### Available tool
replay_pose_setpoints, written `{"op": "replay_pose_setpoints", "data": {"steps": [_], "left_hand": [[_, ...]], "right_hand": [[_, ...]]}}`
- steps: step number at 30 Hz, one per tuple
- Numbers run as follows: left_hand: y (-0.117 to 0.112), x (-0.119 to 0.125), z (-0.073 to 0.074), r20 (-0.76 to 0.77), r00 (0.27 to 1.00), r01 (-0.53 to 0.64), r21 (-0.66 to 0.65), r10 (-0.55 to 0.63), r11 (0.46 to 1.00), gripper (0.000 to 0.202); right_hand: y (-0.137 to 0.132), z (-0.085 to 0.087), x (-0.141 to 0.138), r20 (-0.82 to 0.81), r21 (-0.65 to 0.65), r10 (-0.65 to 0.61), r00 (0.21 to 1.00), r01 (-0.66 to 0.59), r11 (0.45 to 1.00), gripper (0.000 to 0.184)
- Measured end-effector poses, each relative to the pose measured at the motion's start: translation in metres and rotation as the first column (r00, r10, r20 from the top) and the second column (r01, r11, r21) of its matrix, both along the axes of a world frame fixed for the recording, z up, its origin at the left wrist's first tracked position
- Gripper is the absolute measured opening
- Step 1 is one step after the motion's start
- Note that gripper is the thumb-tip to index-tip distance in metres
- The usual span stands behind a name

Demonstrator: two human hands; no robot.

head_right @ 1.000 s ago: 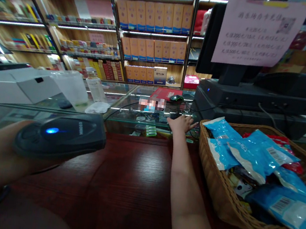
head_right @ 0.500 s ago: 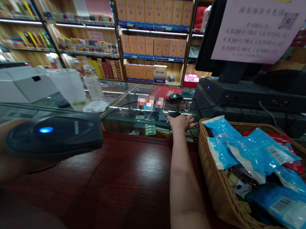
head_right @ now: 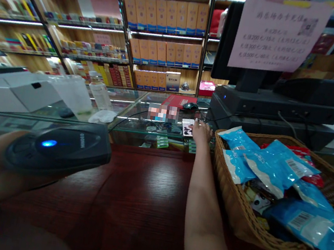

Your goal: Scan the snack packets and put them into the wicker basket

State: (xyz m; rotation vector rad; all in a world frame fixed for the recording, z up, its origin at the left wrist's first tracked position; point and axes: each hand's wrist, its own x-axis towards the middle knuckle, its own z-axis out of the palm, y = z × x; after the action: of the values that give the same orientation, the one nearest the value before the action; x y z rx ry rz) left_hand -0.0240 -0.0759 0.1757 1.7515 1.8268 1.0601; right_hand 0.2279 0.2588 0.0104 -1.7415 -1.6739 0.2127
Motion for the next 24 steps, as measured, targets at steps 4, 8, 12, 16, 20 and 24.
{"op": "replay_pose_setpoints", "data": {"steps": [4, 8, 12, 16, 20, 24], "left_hand": [[-0.001, -0.007, -0.002, -0.081, 0.997, -0.011, -0.011, 0.01, 1.0, 0.031], [0.003, -0.005, 0.001, -0.101, 0.994, 0.027, -0.055, -0.032, 0.998, 0.031], [0.003, -0.001, 0.0, 0.008, 0.999, 0.05, -0.068, -0.05, 0.996, 0.031], [-0.002, -0.002, -0.001, 0.003, 0.999, -0.037, -0.053, 0.037, 0.998, 0.029], [-0.001, 0.001, 0.001, -0.001, 1.0, 0.006, -0.047, -0.006, 0.999, 0.028], [0.001, 0.006, 0.004, 0.002, 1.0, 0.007, -0.041, -0.007, 0.999, 0.027]], "right_hand": [[0.002, -0.002, 0.001, -0.091, -0.021, 0.041, 0.995, -0.043, 0.999, 0.054], [0.007, 0.002, 0.01, -0.179, 0.013, 0.118, 0.977, -0.118, 0.993, 0.064], [0.013, 0.005, 0.016, -0.162, 0.067, 0.183, 0.97, -0.174, 0.983, 0.065], [0.01, 0.007, 0.02, -0.131, 0.026, 0.201, 0.971, -0.2, 0.979, 0.044], [-0.005, 0.012, 0.023, -0.116, -0.031, 0.282, 0.952, -0.287, 0.957, 0.086], [-0.017, 0.02, 0.021, -0.095, -0.189, 0.357, 0.929, -0.369, 0.91, 0.118]]}}
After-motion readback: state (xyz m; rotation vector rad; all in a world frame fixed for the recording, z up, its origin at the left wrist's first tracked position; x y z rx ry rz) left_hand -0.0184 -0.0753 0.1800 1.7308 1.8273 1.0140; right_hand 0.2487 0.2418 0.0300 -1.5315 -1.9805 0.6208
